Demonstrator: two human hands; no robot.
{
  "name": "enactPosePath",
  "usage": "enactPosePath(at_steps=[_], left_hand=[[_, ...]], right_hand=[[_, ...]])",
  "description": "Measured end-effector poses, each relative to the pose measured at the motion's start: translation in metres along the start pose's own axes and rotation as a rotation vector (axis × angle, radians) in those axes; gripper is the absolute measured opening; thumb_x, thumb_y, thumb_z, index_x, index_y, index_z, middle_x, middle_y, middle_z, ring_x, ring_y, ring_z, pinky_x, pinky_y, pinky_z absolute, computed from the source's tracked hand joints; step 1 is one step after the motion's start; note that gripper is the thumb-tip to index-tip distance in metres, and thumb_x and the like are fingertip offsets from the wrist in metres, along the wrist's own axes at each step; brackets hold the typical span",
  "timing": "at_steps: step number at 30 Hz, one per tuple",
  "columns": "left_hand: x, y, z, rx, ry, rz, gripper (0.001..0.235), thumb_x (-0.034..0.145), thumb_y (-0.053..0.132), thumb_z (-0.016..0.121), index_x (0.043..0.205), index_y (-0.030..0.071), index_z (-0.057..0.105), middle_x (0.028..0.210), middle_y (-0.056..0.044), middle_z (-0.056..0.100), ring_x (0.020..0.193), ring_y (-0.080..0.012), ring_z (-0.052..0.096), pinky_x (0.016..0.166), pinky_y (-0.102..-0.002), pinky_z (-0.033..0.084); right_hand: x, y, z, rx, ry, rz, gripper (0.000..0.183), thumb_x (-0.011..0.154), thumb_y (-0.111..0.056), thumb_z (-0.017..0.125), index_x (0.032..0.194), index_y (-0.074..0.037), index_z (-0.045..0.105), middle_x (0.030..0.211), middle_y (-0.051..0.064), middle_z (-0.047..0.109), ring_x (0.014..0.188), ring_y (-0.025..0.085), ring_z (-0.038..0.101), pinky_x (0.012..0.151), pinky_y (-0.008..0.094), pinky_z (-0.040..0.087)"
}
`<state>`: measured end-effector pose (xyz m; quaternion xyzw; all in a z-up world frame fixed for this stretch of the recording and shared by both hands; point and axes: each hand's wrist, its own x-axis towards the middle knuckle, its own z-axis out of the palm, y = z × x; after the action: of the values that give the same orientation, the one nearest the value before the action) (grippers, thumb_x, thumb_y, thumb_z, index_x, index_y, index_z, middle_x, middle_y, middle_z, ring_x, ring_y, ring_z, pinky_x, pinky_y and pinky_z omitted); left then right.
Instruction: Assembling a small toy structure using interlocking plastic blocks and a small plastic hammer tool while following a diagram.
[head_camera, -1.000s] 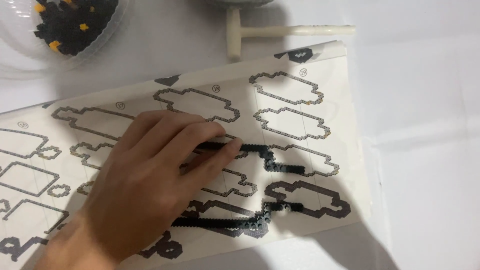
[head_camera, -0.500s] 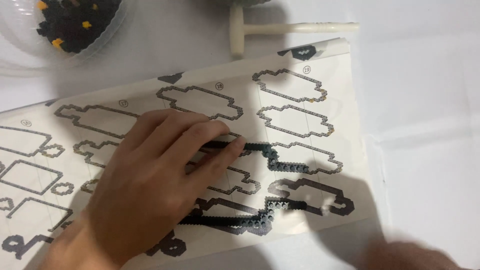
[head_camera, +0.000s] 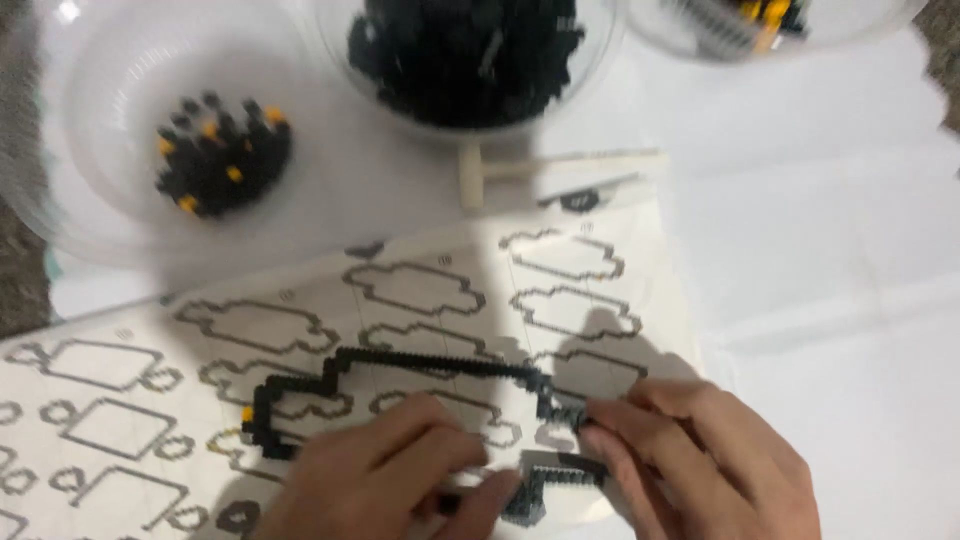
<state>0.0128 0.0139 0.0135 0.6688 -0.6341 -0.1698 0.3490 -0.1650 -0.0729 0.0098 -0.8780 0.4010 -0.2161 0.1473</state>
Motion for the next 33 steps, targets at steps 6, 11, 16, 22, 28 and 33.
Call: enactPosePath(at_steps=[6, 11, 16, 22, 28, 33], left_hand=[[-0.014, -0.015, 0.022, -0.463, -0.245, -0.492, 0.04, 0.07, 0.035, 0.082, 0.107, 0.025, 0.071, 0.095, 0.012, 0.074, 0.078, 0.0053, 0.076, 0.085, -0.009, 0.06], [-0.002, -0.006, 0.007, -0.965, -0.304, -0.724, 0.024, 0.077, 0.019, 0.075, 0.099, 0.009, 0.071, 0.084, 0.003, 0.067, 0.072, -0.0035, 0.064, 0.074, -0.017, 0.047], [0.006, 0.003, -0.005, -1.495, -0.366, -0.959, 0.012, 0.084, 0.003, 0.067, 0.091, -0.007, 0.07, 0.073, -0.004, 0.059, 0.066, -0.0116, 0.052, 0.064, -0.024, 0.034], [0.01, 0.007, -0.001, -1.61, -0.389, -1.026, 0.008, 0.08, -0.002, 0.071, 0.086, -0.006, 0.069, 0.073, -0.007, 0.062, 0.069, -0.0138, 0.056, 0.066, -0.026, 0.038], [0.027, 0.023, -0.007, -1.598, -0.316, -1.005, 0.009, 0.078, -0.002, 0.072, 0.086, -0.006, 0.07, 0.075, -0.008, 0.064, 0.071, -0.0146, 0.057, 0.068, -0.027, 0.04], [0.023, 0.017, -0.018, -1.582, -0.251, -0.989, 0.011, 0.076, -0.002, 0.073, 0.086, -0.006, 0.07, 0.076, -0.009, 0.065, 0.072, -0.0152, 0.059, 0.069, -0.027, 0.042]], right_hand=[[0.022, -0.025, -0.011, 0.073, 0.15, -0.275, 0.007, 0.081, -0.02, 0.06, 0.076, -0.016, 0.064, 0.066, -0.004, 0.062, 0.052, 0.008, 0.056, 0.049, 0.025, 0.045], [0.03, -0.034, -0.018, 0.1, 0.138, -0.393, 0.009, 0.083, -0.021, 0.059, 0.076, -0.016, 0.064, 0.067, -0.005, 0.061, 0.052, 0.007, 0.054, 0.051, 0.023, 0.044], [0.036, -0.042, -0.023, 0.128, 0.098, -0.506, 0.011, 0.084, -0.022, 0.058, 0.077, -0.016, 0.064, 0.067, -0.006, 0.061, 0.053, 0.006, 0.052, 0.054, 0.021, 0.043], [0.065, -0.01, -0.041, 0.22, -0.109, -0.585, 0.018, 0.083, -0.032, 0.063, 0.086, -0.015, 0.067, 0.077, -0.003, 0.062, 0.063, 0.01, 0.057, 0.059, 0.026, 0.044], [0.128, -0.001, -0.054, 0.297, -0.143, -0.585, 0.016, 0.082, -0.029, 0.064, 0.086, -0.014, 0.067, 0.076, -0.002, 0.062, 0.063, 0.01, 0.057, 0.059, 0.026, 0.044], [0.212, -0.006, -0.037, 0.365, -0.171, -0.586, 0.015, 0.082, -0.027, 0.065, 0.086, -0.013, 0.067, 0.076, -0.001, 0.062, 0.063, 0.011, 0.056, 0.059, 0.026, 0.044]])
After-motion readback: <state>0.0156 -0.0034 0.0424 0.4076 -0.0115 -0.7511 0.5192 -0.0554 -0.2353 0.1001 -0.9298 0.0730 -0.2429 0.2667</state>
